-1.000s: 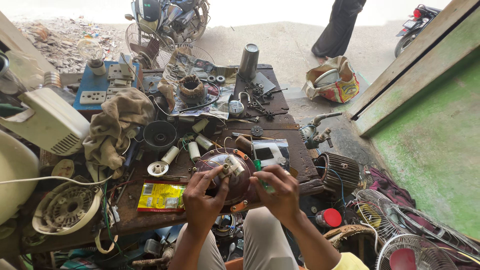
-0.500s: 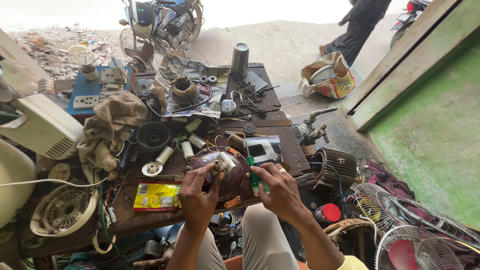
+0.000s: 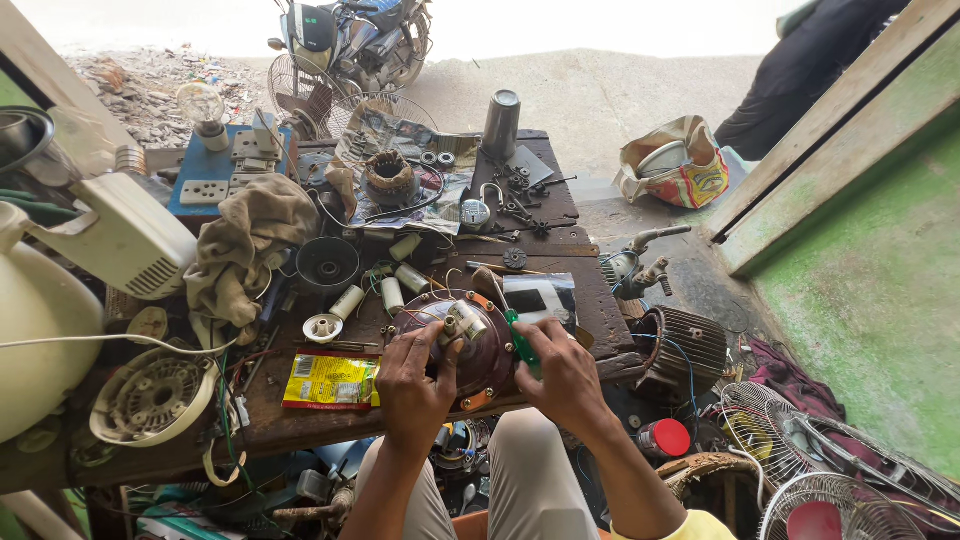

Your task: The person sits at a cluttered workbench and uses a screwdriver to adjust and tighten connections on a small cylindrical electrical component. They repeatedly pick up and set down the component and tool while manipulating wires and terminals.

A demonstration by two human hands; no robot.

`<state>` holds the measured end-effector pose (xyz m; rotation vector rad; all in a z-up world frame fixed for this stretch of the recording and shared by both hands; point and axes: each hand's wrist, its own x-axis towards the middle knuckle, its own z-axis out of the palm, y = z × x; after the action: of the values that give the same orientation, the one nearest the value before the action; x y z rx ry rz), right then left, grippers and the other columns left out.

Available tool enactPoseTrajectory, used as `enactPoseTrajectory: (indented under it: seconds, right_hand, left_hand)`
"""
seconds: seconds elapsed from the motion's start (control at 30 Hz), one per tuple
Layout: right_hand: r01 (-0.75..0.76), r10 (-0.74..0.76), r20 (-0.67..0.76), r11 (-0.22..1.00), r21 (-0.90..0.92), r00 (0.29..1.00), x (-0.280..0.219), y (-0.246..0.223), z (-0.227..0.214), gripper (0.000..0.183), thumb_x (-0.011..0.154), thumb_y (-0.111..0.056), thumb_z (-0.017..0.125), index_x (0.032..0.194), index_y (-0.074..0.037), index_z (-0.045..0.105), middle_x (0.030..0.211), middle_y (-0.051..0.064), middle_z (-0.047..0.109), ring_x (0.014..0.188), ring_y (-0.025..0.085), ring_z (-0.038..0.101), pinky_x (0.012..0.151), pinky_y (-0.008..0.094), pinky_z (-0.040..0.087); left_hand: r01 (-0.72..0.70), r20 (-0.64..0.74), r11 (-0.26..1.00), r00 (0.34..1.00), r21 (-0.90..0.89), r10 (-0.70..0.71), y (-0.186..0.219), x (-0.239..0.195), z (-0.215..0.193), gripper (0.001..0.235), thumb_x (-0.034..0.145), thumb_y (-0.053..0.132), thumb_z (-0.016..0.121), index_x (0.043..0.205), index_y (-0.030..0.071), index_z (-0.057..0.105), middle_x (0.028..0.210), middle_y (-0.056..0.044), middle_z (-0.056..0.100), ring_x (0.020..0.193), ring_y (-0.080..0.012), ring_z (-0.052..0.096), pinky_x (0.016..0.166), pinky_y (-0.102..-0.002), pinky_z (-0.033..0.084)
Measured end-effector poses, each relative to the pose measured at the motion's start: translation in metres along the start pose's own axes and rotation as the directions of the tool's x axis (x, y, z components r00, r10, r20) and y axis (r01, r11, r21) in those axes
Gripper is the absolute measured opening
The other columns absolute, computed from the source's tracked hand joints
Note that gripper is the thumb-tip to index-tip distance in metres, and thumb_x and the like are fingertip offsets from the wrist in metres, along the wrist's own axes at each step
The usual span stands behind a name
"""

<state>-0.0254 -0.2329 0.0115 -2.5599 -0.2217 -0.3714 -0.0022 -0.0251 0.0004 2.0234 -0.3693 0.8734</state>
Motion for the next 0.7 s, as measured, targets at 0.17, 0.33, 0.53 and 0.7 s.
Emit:
enactPoseTrajectory:
  seconds: [0.17, 0.33, 0.53, 0.7]
  right_hand:
    - [-0.014, 0.002, -0.150, 0.997, -0.076, 0.989, 0.004, 0.005, 0.012, 0.049, 0.080, -0.015, 0.074, 0.127, -0.003, 0.064, 0.103, 0.018, 0.069, 0.082, 0.037, 0.072, 0.074, 0.046, 0.057]
    - [-0.091, 0.105, -0.231, 0.993, 0.071, 0.967, 0.003, 0.005, 0.009, 0.034, 0.088, -0.017, 0.074, 0.120, -0.005, 0.071, 0.097, 0.015, 0.073, 0.076, 0.029, 0.072, 0.069, 0.040, 0.056]
    - [-0.034, 0.184, -0.408, 0.937, 0.349, 0.894, -0.023, 0.006, 0.001, 0.030, 0.094, -0.012, 0.071, 0.122, -0.003, 0.072, 0.094, 0.009, 0.074, 0.074, 0.010, 0.066, 0.065, 0.027, 0.053]
    - [0.003, 0.235, -0.425, 0.873, 0.488, 0.874, -0.039, 0.018, 0.004, 0.029, 0.098, -0.012, 0.070, 0.125, -0.001, 0.071, 0.090, 0.005, 0.071, 0.077, 0.007, 0.062, 0.067, 0.024, 0.051]
  left_hand:
    - [-0.002, -0.016, 1.000, 1.000, 0.006, 0.002, 0.002, -0.001, 0.002, 0.028, 0.087, 0.016, 0.080, 0.111, 0.003, 0.072, 0.100, -0.013, 0.074, 0.094, -0.0315, 0.071, 0.086, -0.043, 0.055]
    - [0.042, 0.013, 0.999, 0.999, -0.010, -0.042, 0.001, 0.000, -0.003, 0.030, 0.085, 0.020, 0.083, 0.110, 0.006, 0.074, 0.099, -0.012, 0.075, 0.093, -0.0303, 0.072, 0.084, -0.041, 0.056]
    - [0.059, 0.011, 0.998, 0.998, -0.035, -0.059, 0.002, 0.000, -0.006, 0.036, 0.082, 0.023, 0.086, 0.112, 0.008, 0.075, 0.101, -0.012, 0.075, 0.093, -0.0272, 0.073, 0.080, -0.039, 0.057]
    - [0.104, -0.033, 0.994, 0.994, -0.023, -0.105, 0.007, -0.004, -0.003, 0.036, 0.080, 0.021, 0.087, 0.112, 0.009, 0.075, 0.098, -0.008, 0.075, 0.082, -0.0234, 0.071, 0.074, -0.038, 0.056]
